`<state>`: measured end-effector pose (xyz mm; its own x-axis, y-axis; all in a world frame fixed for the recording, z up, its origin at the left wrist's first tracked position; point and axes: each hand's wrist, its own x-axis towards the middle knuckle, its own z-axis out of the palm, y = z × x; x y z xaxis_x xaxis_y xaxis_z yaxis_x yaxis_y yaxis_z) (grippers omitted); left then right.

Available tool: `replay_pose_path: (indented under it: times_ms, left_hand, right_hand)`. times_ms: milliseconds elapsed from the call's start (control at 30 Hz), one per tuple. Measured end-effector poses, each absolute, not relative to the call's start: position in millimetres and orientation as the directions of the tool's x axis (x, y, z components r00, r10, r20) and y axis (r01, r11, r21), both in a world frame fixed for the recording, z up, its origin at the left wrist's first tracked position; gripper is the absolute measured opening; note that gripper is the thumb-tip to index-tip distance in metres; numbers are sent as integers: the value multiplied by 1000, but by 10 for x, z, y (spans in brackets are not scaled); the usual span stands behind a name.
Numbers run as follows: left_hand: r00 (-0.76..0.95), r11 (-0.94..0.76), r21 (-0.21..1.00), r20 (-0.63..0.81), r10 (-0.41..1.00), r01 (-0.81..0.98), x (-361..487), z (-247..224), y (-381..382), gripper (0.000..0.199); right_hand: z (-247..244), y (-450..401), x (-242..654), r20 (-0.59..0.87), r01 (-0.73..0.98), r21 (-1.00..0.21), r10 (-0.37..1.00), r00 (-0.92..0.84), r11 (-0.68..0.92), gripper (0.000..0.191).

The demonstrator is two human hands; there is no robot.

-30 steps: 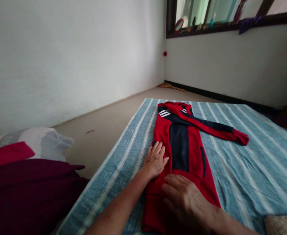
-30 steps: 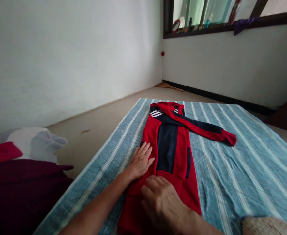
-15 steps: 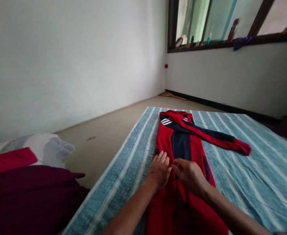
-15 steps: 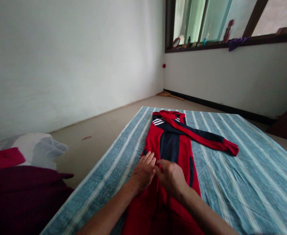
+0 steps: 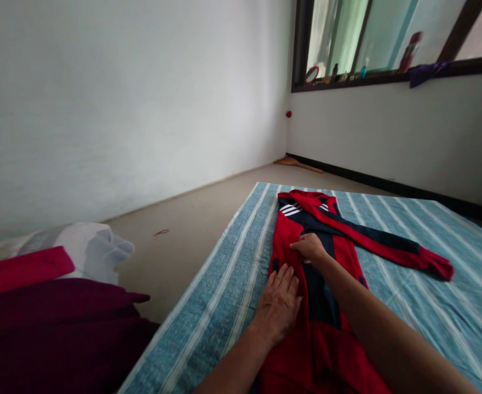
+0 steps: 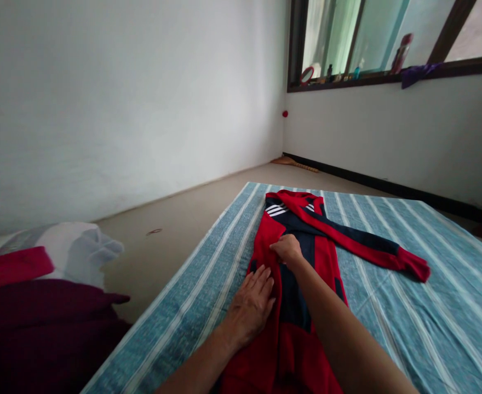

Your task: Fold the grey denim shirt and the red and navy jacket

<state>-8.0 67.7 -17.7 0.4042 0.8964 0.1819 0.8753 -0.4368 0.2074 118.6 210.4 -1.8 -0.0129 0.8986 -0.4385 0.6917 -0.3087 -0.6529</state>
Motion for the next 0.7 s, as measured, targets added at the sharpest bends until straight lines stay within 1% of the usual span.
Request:
replay_pose_path:
  times_ms: [100, 233, 300, 367, 433, 467, 600, 700]
  left_hand:
    - [431, -456, 209, 155, 889, 865, -77, -162, 668, 41]
    - [429, -449, 234, 133, 893, 862, -75, -103, 654, 39]
    - [407, -437, 260, 161, 899, 861, -72, -54, 676, 39]
    - [367, -418, 279, 219, 904, 864, -65, -12, 740, 39]
    - [315, -378, 282, 244, 917, 882, -54, -3, 845, 42]
    - [295, -351, 280, 224, 929, 893, -48, -17, 905, 45]
    - [282, -286, 236, 54, 958, 929, -33, -140, 1076, 67]
    - [287, -284, 200, 11, 958, 938, -28, -168, 1085, 72]
  right_hand:
    - [-38, 2094, 1230, -406, 685, -657, 913, 31, -315, 26]
    - [-52, 2086, 1250, -422, 666, -658, 904, 58, -350, 21]
    - [-57, 2096, 1239, -438, 638, -678, 898, 48, -364, 21]
    - [-64, 2116, 1228, -456, 598, -702, 889, 40, -387, 22]
    - [-73, 2144, 1225, -473, 549, -725, 880, 42, -416, 24]
    - [-76, 2158, 1226, -481, 523, -735, 876, 45, -431, 25]
    - [-64, 2191, 1227, -509, 405, -772, 858, 65, -489, 28]
    - [-15, 2191, 1217, -532, 304, -794, 844, 75, -527, 29]
